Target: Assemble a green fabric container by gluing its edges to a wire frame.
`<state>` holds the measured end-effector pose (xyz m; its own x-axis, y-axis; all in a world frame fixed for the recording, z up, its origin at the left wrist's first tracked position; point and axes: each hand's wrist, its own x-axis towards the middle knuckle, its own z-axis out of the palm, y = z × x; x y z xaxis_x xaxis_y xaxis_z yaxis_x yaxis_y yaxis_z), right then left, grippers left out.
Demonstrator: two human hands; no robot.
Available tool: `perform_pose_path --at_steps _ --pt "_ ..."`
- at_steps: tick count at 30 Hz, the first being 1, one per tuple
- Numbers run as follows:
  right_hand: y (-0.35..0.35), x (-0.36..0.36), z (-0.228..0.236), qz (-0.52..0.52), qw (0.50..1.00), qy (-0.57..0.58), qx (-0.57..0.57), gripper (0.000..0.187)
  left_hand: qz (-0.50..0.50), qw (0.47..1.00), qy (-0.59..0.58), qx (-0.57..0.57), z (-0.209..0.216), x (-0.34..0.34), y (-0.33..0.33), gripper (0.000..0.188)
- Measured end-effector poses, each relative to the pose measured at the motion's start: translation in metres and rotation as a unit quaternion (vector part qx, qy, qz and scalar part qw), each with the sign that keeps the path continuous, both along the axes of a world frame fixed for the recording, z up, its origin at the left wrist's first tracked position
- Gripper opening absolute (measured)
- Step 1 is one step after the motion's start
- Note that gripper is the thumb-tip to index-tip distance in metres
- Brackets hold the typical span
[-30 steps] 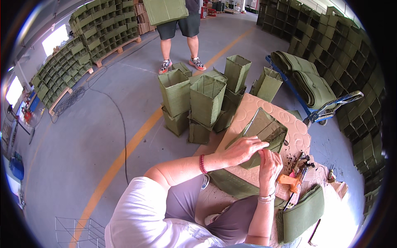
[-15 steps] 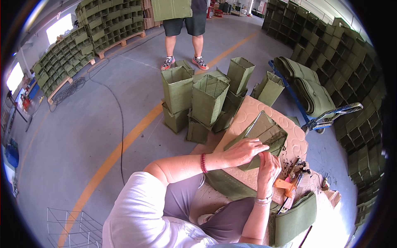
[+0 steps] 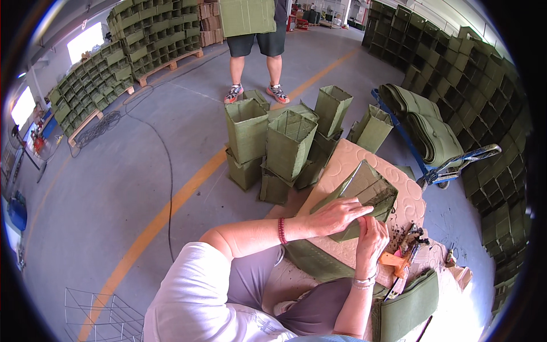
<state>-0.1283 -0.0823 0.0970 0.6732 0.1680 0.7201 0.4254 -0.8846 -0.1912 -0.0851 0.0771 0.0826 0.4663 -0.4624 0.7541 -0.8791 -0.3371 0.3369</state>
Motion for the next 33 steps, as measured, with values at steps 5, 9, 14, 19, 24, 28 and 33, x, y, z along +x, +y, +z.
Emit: perform_pose_path --at_steps 5,9,14,19,24,28,33 --pt "0.0003 0.0006 0.0001 0.004 1.0 -0.007 0.006 0.019 -0.02 1.0 -0.021 -0.011 -0.0011 0.0017 0.0014 0.054" --pt "0.0 -0.0009 0.0006 0.002 1.0 -0.002 0.008 0.02 -0.029 1.0 -0.007 -0.004 0.0002 0.0013 0.001 0.053" --pt "0.0009 -0.0027 -0.0003 0.0 1.0 -0.005 0.013 0.02 -0.029 1.0 -0.005 0.002 0.0005 0.0013 0.0019 0.051" --pt "0.0033 -0.0034 0.0011 -0.005 1.0 -0.003 0.009 0.02 -0.022 1.0 -0.013 -0.012 -0.0005 0.0016 0.0013 0.054" --pt "0.0042 -0.0043 0.0015 -0.001 1.0 0.008 0.012 0.015 -0.016 1.0 -0.011 -0.003 -0.0005 0.0021 0.0022 0.053" --pt "0.0034 -0.0046 0.0002 -0.003 1.0 0.017 0.007 0.01 -0.019 1.0 -0.017 -0.005 0.0013 0.0018 0.0034 0.052" --pt "0.004 -0.005 0.0004 0.001 1.0 0.005 0.012 0.006 -0.024 1.0 -0.015 0.007 0.0017 0.002 0.0039 0.052"
